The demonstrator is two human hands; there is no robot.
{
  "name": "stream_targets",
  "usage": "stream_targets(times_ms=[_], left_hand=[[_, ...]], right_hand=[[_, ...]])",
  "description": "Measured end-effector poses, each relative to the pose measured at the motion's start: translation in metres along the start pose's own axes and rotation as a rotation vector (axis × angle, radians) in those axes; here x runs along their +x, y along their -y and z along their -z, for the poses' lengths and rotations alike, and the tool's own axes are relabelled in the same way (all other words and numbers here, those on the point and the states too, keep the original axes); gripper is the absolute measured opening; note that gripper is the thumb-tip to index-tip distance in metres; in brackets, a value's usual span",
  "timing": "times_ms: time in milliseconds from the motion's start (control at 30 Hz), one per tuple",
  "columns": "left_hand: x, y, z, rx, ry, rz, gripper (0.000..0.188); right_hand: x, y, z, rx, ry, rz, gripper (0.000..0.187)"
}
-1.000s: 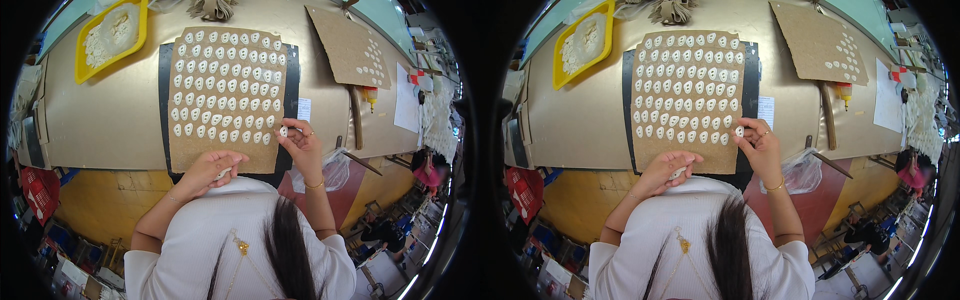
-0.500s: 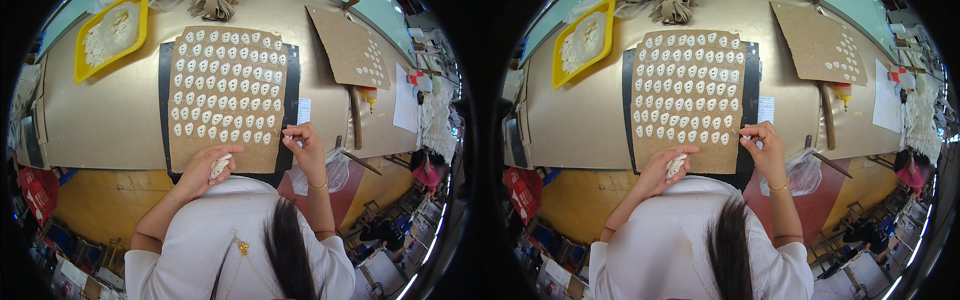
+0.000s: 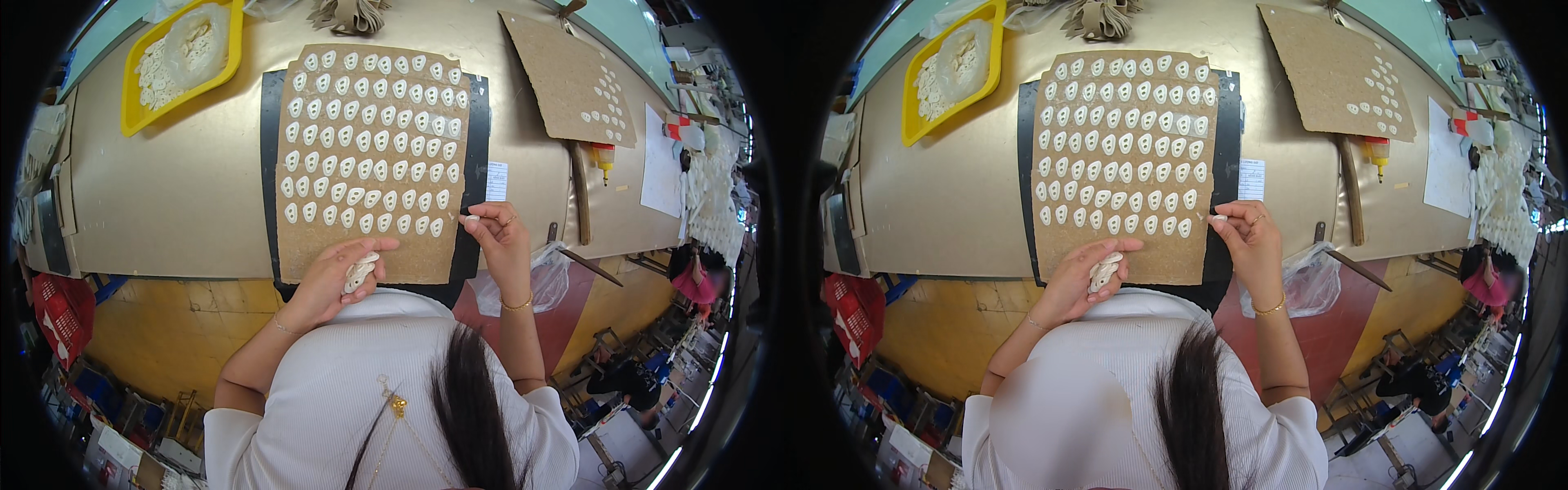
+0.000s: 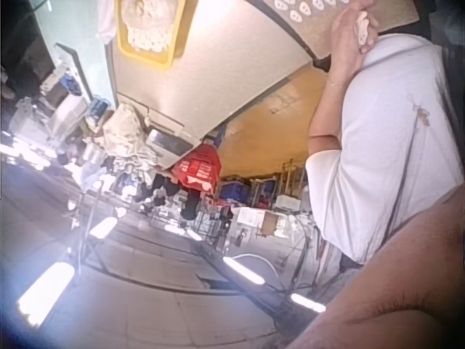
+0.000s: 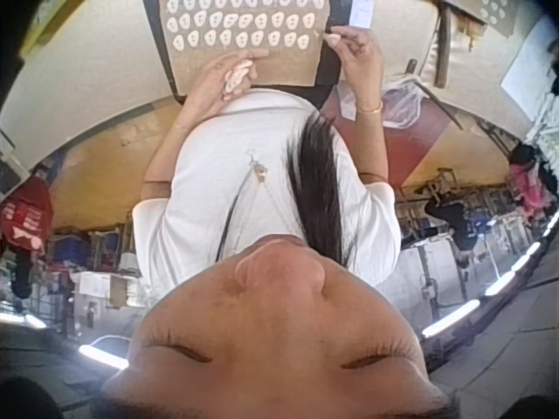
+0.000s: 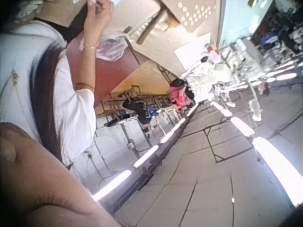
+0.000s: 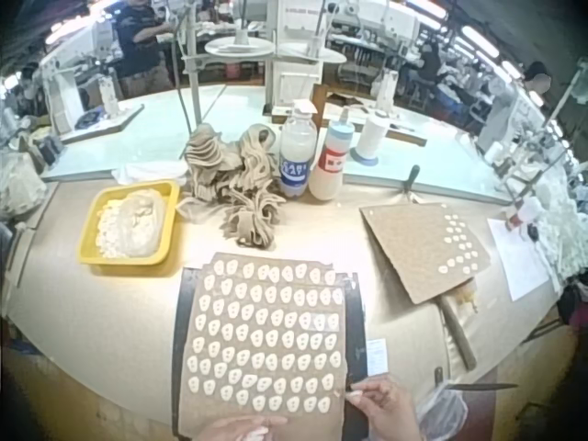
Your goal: The person repeatedly picks small white decorative pieces from a yellow tray and places them in neat rows on a cardboard sheet. The person handles the pieces one at a time, arranging them in a grid pattern on the board.
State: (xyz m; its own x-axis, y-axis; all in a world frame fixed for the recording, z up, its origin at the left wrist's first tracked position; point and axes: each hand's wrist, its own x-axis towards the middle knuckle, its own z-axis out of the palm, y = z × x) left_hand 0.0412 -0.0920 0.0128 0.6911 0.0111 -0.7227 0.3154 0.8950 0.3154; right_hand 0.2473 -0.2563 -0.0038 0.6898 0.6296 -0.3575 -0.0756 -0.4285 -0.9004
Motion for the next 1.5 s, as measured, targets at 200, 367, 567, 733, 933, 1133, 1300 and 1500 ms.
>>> stream_targets(times_ms=[200,367,567,733,933,1133,1300,1500], left_hand=[[-0.002,-0.001,0.0,-0.019,-0.024,-0.046,0.037],[-0.003,-0.002,0.001,-0.025,-0.013,-0.054,0.035],[-0.004,-0.001,0.002,-0.035,-0.011,-0.055,0.035],[-0.005,-0.003,0.002,-0.032,-0.013,-0.053,0.035],[-0.003,-0.002,0.003,-0.035,-0.003,-0.054,0.035],[-0.002,-0.001,0.002,-0.034,-0.002,-0.053,0.035],[-0.001,0.0,0.001,-0.005,0.033,-0.012,0.035],[-0.012,-0.001,0.003,0.032,0.086,-0.093,0.034]], right_hand=[[0.002,0.013,-0.005,-0.123,0.002,-0.076,0.016],[0.009,0.013,-0.011,-0.18,0.042,-0.093,0.015],[0.012,0.019,-0.014,-0.272,0.05,-0.064,0.014],[0.013,0.019,-0.016,-0.326,0.054,-0.057,0.014],[0.013,0.016,-0.018,-0.31,0.023,-0.04,0.019],[0.022,0.013,-0.01,-0.615,0.03,0.175,0.032],[0.031,0.019,0.0,-0.61,0.092,0.113,0.033],[0.017,0.042,-0.016,-0.112,0.212,-0.039,0.027]])
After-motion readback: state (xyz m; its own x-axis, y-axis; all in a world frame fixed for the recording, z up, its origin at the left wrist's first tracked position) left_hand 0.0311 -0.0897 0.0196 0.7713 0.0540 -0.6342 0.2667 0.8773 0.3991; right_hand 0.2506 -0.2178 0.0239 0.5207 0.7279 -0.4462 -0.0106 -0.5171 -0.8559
